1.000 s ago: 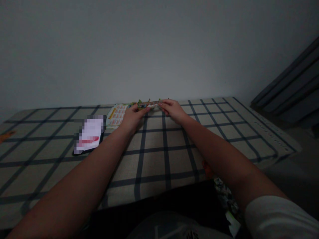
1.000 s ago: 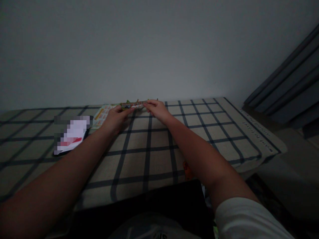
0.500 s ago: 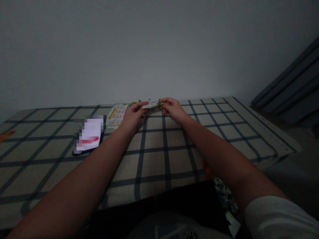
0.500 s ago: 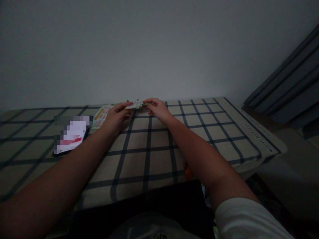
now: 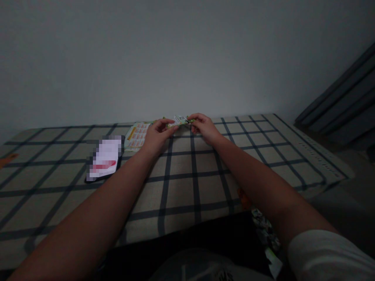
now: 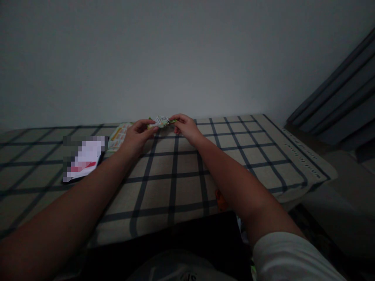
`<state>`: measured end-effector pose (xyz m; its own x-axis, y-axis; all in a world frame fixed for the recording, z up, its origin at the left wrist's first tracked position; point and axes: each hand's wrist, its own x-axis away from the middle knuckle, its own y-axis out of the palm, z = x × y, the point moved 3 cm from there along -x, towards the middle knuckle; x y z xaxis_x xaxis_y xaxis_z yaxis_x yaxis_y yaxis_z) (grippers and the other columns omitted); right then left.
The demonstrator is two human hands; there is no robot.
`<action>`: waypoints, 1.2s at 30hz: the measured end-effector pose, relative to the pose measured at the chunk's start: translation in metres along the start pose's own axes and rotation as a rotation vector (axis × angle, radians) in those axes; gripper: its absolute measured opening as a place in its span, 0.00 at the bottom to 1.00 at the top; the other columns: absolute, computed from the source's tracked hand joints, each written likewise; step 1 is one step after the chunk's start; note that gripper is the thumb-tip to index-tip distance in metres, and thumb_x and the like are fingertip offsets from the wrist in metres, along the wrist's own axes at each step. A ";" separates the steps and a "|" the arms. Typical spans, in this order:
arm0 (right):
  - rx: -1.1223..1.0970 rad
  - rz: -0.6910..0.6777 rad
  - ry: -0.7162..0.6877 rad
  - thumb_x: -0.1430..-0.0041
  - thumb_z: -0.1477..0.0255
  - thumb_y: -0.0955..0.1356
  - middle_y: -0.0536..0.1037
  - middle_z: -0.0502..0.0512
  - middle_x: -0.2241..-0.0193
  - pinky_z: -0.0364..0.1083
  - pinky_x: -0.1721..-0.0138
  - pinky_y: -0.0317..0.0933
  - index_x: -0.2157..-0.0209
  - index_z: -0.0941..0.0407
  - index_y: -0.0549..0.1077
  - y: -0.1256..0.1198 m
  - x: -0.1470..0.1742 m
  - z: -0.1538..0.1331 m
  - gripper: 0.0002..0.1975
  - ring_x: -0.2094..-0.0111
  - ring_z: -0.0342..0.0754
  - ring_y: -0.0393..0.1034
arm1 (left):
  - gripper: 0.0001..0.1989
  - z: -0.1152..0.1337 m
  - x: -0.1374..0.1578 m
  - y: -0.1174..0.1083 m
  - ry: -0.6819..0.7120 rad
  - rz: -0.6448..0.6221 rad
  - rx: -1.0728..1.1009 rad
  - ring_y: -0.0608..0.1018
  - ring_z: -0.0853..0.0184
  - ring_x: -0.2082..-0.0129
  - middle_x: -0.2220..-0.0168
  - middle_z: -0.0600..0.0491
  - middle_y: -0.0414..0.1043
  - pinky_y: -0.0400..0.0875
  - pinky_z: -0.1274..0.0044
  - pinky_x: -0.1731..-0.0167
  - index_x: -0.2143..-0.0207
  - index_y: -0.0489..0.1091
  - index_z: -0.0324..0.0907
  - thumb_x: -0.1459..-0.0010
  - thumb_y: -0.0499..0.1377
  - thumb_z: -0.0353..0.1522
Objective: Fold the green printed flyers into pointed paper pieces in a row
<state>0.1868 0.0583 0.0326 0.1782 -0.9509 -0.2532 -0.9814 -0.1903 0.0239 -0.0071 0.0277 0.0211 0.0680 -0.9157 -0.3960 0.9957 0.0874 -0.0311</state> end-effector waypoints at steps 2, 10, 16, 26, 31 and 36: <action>-0.012 -0.001 0.011 0.42 0.80 0.66 0.69 0.43 0.81 0.38 0.76 0.56 0.65 0.55 0.73 0.000 0.001 -0.001 0.07 0.80 0.39 0.62 | 0.19 0.002 0.001 0.001 -0.003 -0.010 0.001 0.76 0.66 0.68 0.68 0.53 0.77 0.70 0.74 0.65 0.63 0.78 0.44 0.56 0.74 0.41; -0.041 0.009 0.023 0.44 0.79 0.65 0.66 0.42 0.82 0.38 0.79 0.52 0.67 0.55 0.71 -0.004 -0.001 0.000 0.06 0.82 0.38 0.59 | 0.15 0.010 0.004 0.001 0.024 -0.058 -0.101 0.80 0.59 0.59 0.64 0.49 0.82 0.73 0.68 0.52 0.64 0.83 0.43 0.51 0.71 0.43; -0.099 -0.066 0.020 0.44 0.77 0.66 0.77 0.46 0.69 0.38 0.78 0.55 0.64 0.55 0.72 -0.004 0.001 0.001 0.06 0.80 0.37 0.62 | 0.19 0.009 0.004 -0.003 0.019 -0.038 -0.158 0.80 0.59 0.62 0.64 0.50 0.83 0.72 0.70 0.57 0.61 0.84 0.43 0.46 0.68 0.48; 0.087 -0.027 -0.034 0.36 0.64 0.71 0.64 0.43 0.84 0.39 0.78 0.51 0.69 0.55 0.71 -0.003 0.000 0.004 0.11 0.81 0.38 0.57 | 0.18 0.002 0.002 -0.005 -0.022 0.015 -0.131 0.80 0.60 0.64 0.66 0.49 0.83 0.73 0.70 0.58 0.63 0.85 0.44 0.47 0.70 0.48; 0.162 0.029 -0.066 0.38 0.61 0.72 0.66 0.45 0.83 0.40 0.78 0.51 0.72 0.56 0.73 -0.006 0.001 0.004 0.15 0.79 0.39 0.58 | 0.18 0.000 0.001 -0.005 -0.024 0.006 -0.157 0.79 0.60 0.66 0.68 0.50 0.82 0.73 0.70 0.59 0.64 0.85 0.43 0.46 0.69 0.47; 0.139 0.056 -0.074 0.42 0.61 0.74 0.72 0.46 0.77 0.40 0.78 0.52 0.67 0.57 0.76 -0.007 -0.001 0.004 0.13 0.79 0.38 0.58 | 0.20 -0.006 -0.002 -0.004 -0.034 -0.010 -0.102 0.81 0.60 0.63 0.64 0.49 0.83 0.74 0.68 0.54 0.58 0.84 0.43 0.47 0.70 0.46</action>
<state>0.1929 0.0615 0.0290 0.1222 -0.9374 -0.3260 -0.9910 -0.0968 -0.0929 -0.0116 0.0311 0.0164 0.0623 -0.9293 -0.3639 0.9848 0.1165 -0.1289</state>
